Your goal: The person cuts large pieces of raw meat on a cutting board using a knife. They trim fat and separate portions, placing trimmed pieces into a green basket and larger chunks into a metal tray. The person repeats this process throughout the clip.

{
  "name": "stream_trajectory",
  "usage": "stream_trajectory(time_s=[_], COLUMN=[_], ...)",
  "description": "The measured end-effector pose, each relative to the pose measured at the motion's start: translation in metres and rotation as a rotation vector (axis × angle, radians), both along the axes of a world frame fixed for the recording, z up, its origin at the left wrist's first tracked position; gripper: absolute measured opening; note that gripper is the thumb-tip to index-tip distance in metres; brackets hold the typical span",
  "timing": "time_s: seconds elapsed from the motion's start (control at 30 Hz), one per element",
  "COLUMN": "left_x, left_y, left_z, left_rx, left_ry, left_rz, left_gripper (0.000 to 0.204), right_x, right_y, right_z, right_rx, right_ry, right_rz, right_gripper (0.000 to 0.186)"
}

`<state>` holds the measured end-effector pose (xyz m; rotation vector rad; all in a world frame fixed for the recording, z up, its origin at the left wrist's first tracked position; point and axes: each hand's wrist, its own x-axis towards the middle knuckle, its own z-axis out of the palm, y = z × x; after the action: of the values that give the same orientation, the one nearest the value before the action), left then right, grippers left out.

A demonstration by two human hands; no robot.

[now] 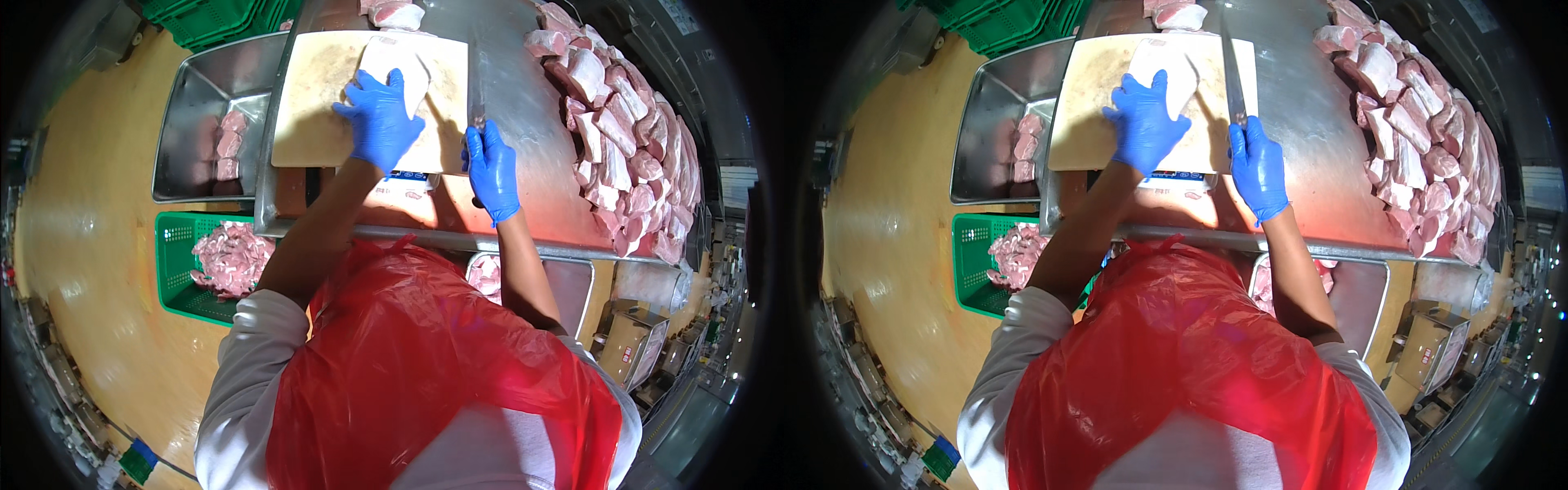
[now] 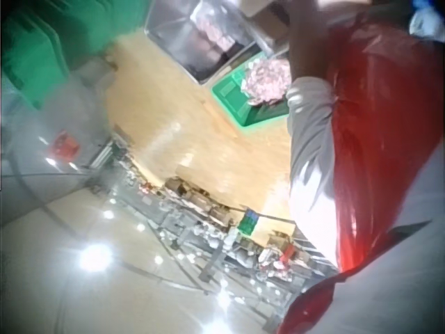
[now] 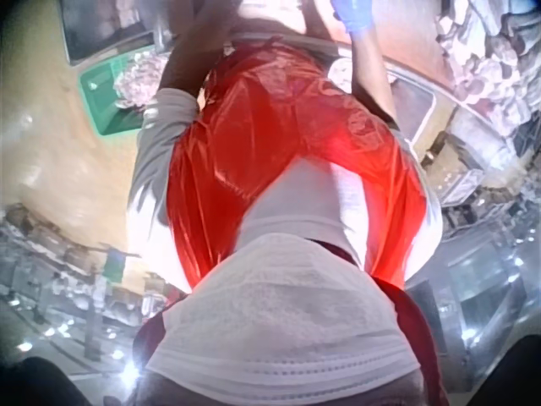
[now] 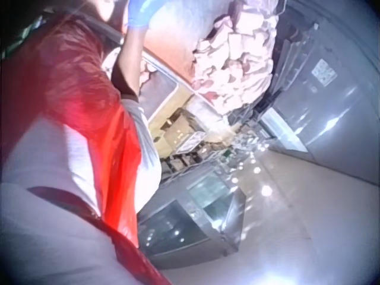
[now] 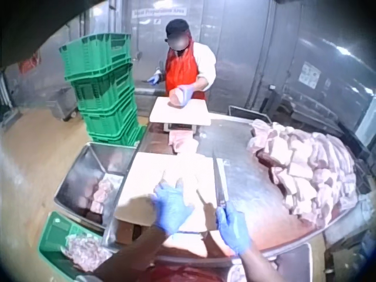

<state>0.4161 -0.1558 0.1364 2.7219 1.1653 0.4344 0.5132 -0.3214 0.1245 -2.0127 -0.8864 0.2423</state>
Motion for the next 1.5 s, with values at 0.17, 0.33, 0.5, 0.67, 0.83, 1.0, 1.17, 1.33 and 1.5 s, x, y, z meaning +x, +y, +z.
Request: stream_trajectory(time_s=[0.17, 0.33, 0.5, 0.67, 0.83, 1.0, 1.17, 1.33, 1.5], left_x=[-0.055, -0.088, -0.110, -0.122, -0.137, -0.133, -0.068, -0.057, -0.078], left_y=[0.072, 0.023, -0.024, -0.015, 0.000, 0.008, -0.004, 0.024, 0.026], left_z=[-0.024, -0.059, -0.078, -0.064, -0.062, -0.047, -0.041, -0.058, -0.064], left_rx=[0.010, -0.223, -0.096, -0.092, -0.169, -0.130, -0.194, -0.173, -0.366], left_ry=[-0.298, -0.710, -0.752, -0.794, -0.849, -0.824, -0.932, -0.983, -1.145], left_rz=[-0.441, -0.264, -0.281, -0.158, -0.006, -0.005, 0.048, 0.087, 0.101], left_gripper=[0.069, 0.045, 0.032, 0.021, 0.015, 0.023, 0.040, 0.037, 0.032], right_x=[-0.017, -0.049, -0.050, -0.047, -0.016, 0.013, -0.020, -0.062, -0.072], right_y=[-0.035, -0.036, 0.030, 0.078, 0.012, -0.065, -0.033, 0.029, 0.080], right_z=[-0.007, -0.030, 0.004, 0.024, 0.024, 0.048, 0.025, 0.010, 0.021], right_rx=[-0.160, -0.195, -0.250, -0.370, -0.679, -0.965, -0.557, -0.419, -0.450], right_ry=[-0.333, -0.401, -0.433, -0.529, -0.297, -0.562, -0.540, -0.404, -0.423], right_rz=[0.046, 0.088, 0.309, 0.451, 0.538, 0.611, 0.440, 0.371, 0.390], right_gripper=[0.015, 0.014, 0.015, 0.018, 0.022, 0.021, 0.014, 0.017, 0.020])
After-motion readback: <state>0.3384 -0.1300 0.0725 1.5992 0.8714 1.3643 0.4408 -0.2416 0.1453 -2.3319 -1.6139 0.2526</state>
